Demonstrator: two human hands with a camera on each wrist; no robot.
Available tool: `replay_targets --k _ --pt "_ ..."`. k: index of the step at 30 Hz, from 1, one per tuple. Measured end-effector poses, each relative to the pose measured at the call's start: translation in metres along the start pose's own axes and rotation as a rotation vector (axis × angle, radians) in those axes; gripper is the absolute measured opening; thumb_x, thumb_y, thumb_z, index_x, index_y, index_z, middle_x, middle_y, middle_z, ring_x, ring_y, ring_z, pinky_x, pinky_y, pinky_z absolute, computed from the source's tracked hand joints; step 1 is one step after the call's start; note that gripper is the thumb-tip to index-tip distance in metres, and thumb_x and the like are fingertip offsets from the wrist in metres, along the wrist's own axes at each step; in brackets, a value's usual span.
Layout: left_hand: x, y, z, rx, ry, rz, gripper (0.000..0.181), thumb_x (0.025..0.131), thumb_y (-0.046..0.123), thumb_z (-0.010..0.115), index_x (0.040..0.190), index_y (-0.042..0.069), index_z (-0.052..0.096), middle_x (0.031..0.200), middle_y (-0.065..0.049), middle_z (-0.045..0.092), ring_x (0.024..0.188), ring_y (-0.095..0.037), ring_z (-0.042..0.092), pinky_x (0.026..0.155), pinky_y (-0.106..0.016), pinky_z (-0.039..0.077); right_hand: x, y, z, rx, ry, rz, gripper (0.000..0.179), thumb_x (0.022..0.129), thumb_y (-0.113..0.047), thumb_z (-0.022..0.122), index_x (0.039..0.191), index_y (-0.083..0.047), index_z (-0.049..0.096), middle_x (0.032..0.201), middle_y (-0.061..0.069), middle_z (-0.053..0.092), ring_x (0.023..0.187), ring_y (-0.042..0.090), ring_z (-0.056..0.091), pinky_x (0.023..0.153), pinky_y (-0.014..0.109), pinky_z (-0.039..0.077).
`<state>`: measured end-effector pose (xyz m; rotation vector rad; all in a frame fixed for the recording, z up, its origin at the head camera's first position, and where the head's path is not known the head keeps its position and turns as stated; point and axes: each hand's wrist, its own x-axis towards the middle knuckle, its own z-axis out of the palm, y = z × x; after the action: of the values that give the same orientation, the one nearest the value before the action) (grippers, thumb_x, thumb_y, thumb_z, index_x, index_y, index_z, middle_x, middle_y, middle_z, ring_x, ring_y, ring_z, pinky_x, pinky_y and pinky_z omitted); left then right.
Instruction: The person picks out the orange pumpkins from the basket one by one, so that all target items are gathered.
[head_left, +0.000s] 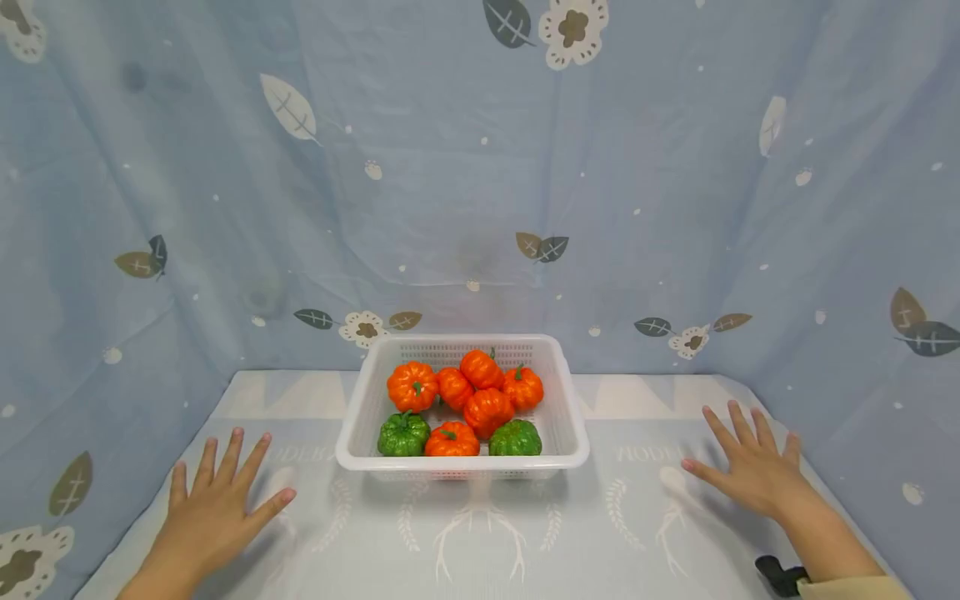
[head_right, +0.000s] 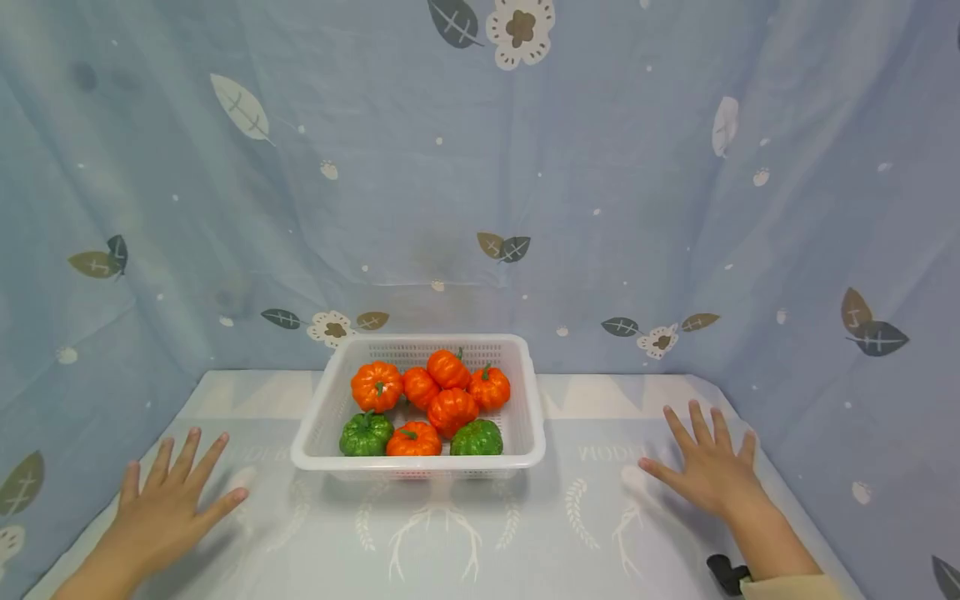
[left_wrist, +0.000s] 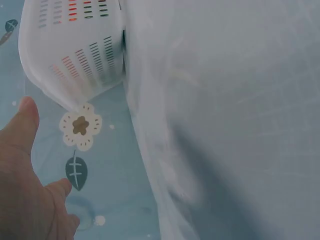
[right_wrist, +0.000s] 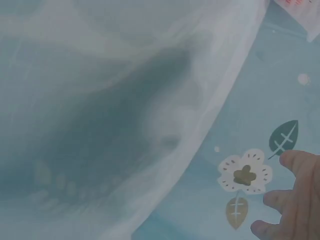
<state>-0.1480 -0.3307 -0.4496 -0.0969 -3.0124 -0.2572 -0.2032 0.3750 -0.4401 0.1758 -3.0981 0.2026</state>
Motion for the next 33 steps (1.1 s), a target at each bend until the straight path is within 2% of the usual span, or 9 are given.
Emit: replay_targets --k 7,17,26,33 --pt "-0.002 0.007 -0.005 -0.007 -0.001 0.025 0.091 0.097 0.066 0.047 0.163 0.019 0.008 0.164 -0.025 -0.007 0.144 -0.052 -0.019 0.1 -0.067 -0.03 0.002 -0.009 -0.004 0.01 0.011 -0.02 0.102 0.092 -0.072 0.048 0.162 -0.018 -0.001 0.162 0.027 -0.012 0.144 0.055 -0.015 0.096 0.084 -0.015" --pt "-0.003 0.027 -0.004 0.0 0.052 0.065 0.09 0.095 0.065 0.051 0.163 0.02 0.011 0.166 -0.021 -0.003 0.147 -0.049 -0.014 0.105 -0.065 -0.027 0.009 -0.038 -0.009 0.066 0.045 -0.078 0.101 0.092 -0.069 0.052 0.163 -0.02 0.0 0.164 0.026 -0.01 0.146 0.053 -0.014 0.098 0.083 -0.012" --pt "0.0 0.046 -0.006 0.029 0.059 0.112 0.089 0.095 0.065 0.052 0.162 0.02 0.016 0.166 -0.02 0.002 0.149 -0.046 -0.01 0.109 -0.062 -0.025 0.015 -0.07 -0.015 0.1 0.08 -0.13 0.097 0.092 -0.068 0.055 0.162 -0.015 0.015 0.164 0.027 0.0 0.148 0.051 -0.007 0.105 0.079 -0.009" --pt "0.009 0.07 -0.01 0.023 0.105 0.159 0.091 0.093 0.07 0.05 0.162 0.018 0.02 0.167 -0.017 0.003 0.151 -0.044 -0.003 0.114 -0.059 -0.019 0.021 -0.1 -0.019 0.139 0.131 -0.207 0.093 0.091 -0.065 0.058 0.161 -0.016 0.022 0.164 0.027 0.008 0.149 0.051 0.0 0.109 0.077 -0.002"
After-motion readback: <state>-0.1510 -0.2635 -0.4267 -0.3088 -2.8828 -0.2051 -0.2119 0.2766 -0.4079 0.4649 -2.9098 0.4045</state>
